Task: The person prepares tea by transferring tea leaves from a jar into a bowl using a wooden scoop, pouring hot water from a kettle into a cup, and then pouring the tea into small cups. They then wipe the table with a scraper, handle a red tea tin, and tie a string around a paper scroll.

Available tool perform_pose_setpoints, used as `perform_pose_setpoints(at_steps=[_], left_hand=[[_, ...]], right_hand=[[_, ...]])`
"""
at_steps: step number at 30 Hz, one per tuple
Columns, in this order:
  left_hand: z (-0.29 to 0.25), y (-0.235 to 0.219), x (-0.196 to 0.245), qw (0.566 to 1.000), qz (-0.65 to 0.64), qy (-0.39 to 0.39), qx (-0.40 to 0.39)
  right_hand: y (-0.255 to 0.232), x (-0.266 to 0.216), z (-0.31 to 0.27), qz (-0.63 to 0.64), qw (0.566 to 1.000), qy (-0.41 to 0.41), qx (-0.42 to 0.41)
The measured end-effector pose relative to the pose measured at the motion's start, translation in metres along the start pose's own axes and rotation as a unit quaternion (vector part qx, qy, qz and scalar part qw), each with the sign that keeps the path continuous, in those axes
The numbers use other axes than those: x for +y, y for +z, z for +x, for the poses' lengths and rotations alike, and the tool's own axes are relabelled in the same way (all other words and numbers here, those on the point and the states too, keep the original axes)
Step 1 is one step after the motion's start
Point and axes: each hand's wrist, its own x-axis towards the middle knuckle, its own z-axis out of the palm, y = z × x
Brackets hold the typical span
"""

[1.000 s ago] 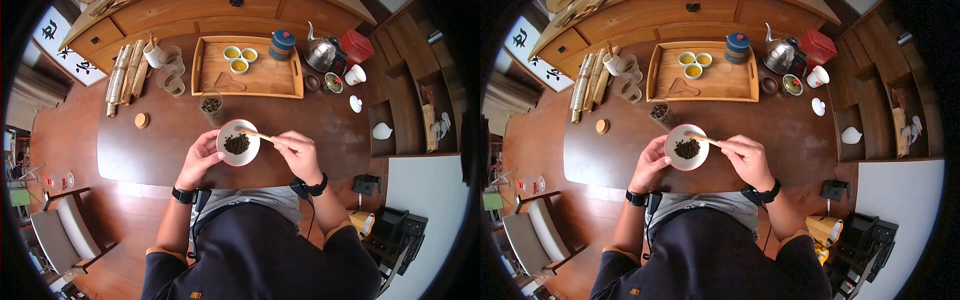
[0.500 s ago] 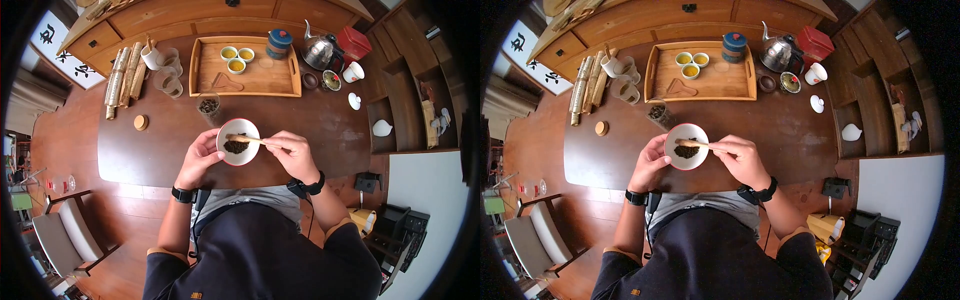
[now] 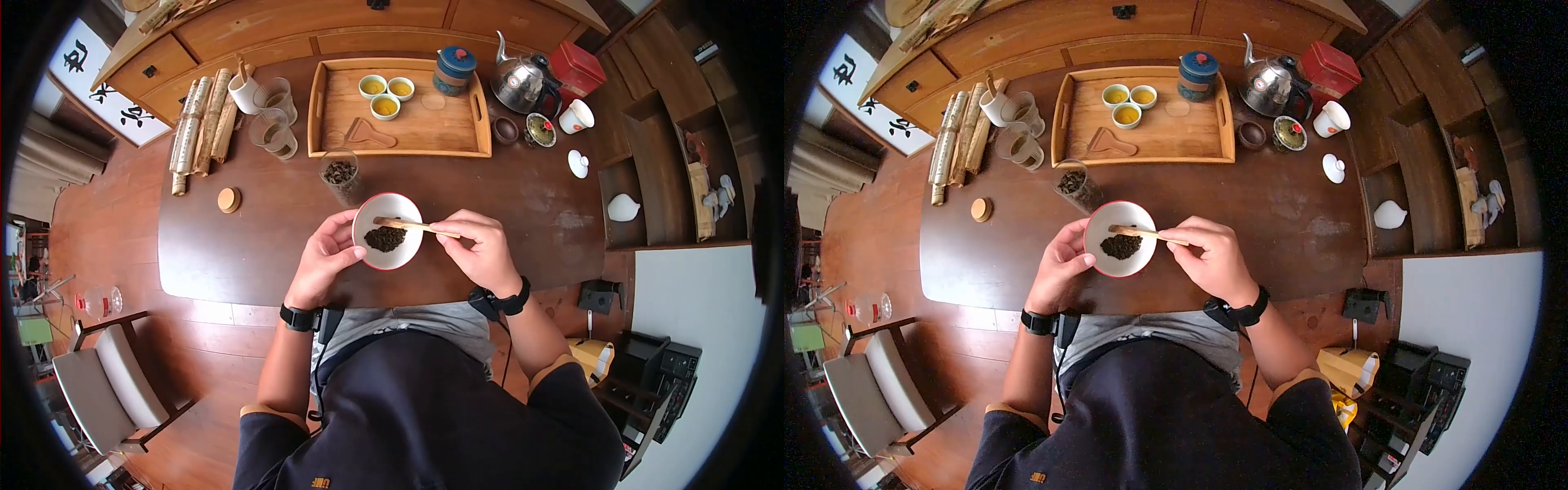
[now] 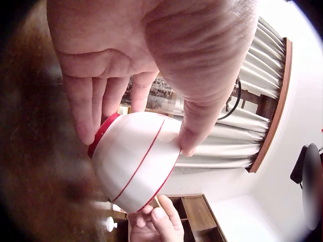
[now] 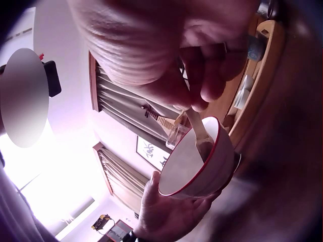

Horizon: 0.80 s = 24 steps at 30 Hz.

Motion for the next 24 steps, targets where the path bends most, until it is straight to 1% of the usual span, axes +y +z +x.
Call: perform_pose_setpoints(at_steps=[4, 7, 10, 13, 19, 24], left_hand=[[0.0, 0.001, 0.002, 1.0, 0.001, 0.004, 0.004], [0.0, 0.0, 0.002, 1.0, 0.004, 0.006, 0.004], [0.0, -0.002, 0.001, 1.0, 0.004, 0.007, 0.006], [0.0, -0.002, 0.001, 1.0, 0.004, 0.011, 0.01], [0.001, 0.001, 0.005, 1.0, 0.008, 0.008, 0.012], [0.001, -0.001, 0.003, 1.0, 0.007, 0.002, 0.007]], right_hand=[[-0.003, -0.001, 0.001, -0.007, 1.0, -0.007, 0.007], [-0.006, -0.004, 0.003, -0.035, 0.999, -0.016, 0.039], [-0.008, 0.0, 0.001, -0.056, 0.998, -0.021, 0.034], [-0.01, 0.004, -0.004, -0.053, 0.999, 0.004, -0.005], [-0.005, 0.008, -0.007, -0.03, 0.999, 0.007, 0.014], [-0.004, 0.015, -0.009, 0.01, 1.0, 0.021, 0.006]])
